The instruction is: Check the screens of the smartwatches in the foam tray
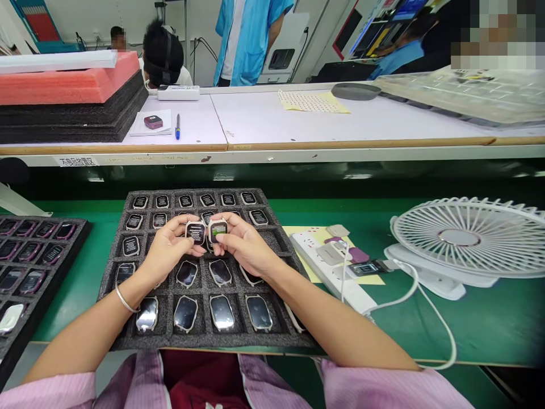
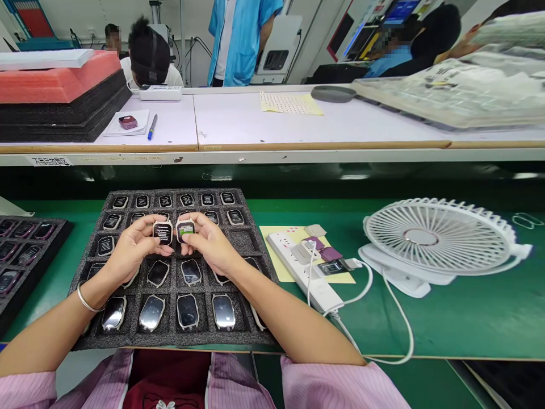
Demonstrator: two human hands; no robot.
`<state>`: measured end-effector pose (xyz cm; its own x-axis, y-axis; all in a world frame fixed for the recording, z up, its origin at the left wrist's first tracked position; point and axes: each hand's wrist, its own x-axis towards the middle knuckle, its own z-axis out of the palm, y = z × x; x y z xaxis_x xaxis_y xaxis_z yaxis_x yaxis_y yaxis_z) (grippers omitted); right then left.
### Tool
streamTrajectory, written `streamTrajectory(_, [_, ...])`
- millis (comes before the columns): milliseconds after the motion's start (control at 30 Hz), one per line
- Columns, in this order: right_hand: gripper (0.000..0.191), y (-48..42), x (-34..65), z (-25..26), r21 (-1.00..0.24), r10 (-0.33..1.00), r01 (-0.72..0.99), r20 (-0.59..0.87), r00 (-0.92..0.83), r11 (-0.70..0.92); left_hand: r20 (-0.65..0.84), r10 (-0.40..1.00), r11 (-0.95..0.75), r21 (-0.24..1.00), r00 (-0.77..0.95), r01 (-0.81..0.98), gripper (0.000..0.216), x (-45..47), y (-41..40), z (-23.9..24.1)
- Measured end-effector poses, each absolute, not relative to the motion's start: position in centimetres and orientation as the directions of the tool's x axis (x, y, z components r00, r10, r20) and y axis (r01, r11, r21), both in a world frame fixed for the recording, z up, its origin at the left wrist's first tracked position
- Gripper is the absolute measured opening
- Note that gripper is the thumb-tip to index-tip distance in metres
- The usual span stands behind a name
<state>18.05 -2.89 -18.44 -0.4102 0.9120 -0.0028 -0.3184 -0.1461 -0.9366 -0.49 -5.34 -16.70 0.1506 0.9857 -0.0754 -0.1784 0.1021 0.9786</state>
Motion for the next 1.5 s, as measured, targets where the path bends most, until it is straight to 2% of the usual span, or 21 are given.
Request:
streamTrajectory(333, [0.034,-2.97,17.95,-18.35,-0.943,0.909,-0.306,0.009,-0.417,-0.131,-0.091,0.986,0.114,0.979,0.137,-0.167,0.037,-0.54,-5.41,-16.56])
streamTrajectory(600, [0.037,-3.01,18.06,-18.18,-0.945,0.917,-0.306,0.018,-0.398,-0.114,-0.06,0.986,0.089,0.978,0.155,-0.188,0.047,-0.38,-5.27,-16.76])
streamTrajectory(767, [0.037,-3.0,18.03,-18.18,-0.945,0.916,-0.308,0.026,-0.4,-0.108,-0.108,0.986,0.129,0.976,0.129,-0.173,0.032,-0.5,-5.42,-16.63])
streamTrajectory(867, [0.034,-2.98,17.98,-18.22,-0.946,0.919,-0.303,0.012,-0.395,-0.118,-0.114,0.984,0.138,0.973,0.136,-0.187,0.029,-0.57,-5.49,-16.43])
streamTrajectory(1167, [0.035,-2.87,17.94,-18.4,-0.948,0.925,-0.291,-0.005,-0.38,-0.125,-0.117,0.979,0.151,0.966,0.167,-0.21,0.034,-0.49,-5.56,-16.28])
streamTrajectory(1500, [0.036,-3.1,17.97,-18.19,-0.948,0.911,-0.303,0.038,-0.41,-0.096,-0.1,0.984,0.128,0.973,0.147,-0.193,0.033,-0.53,-5.5,-16.26])
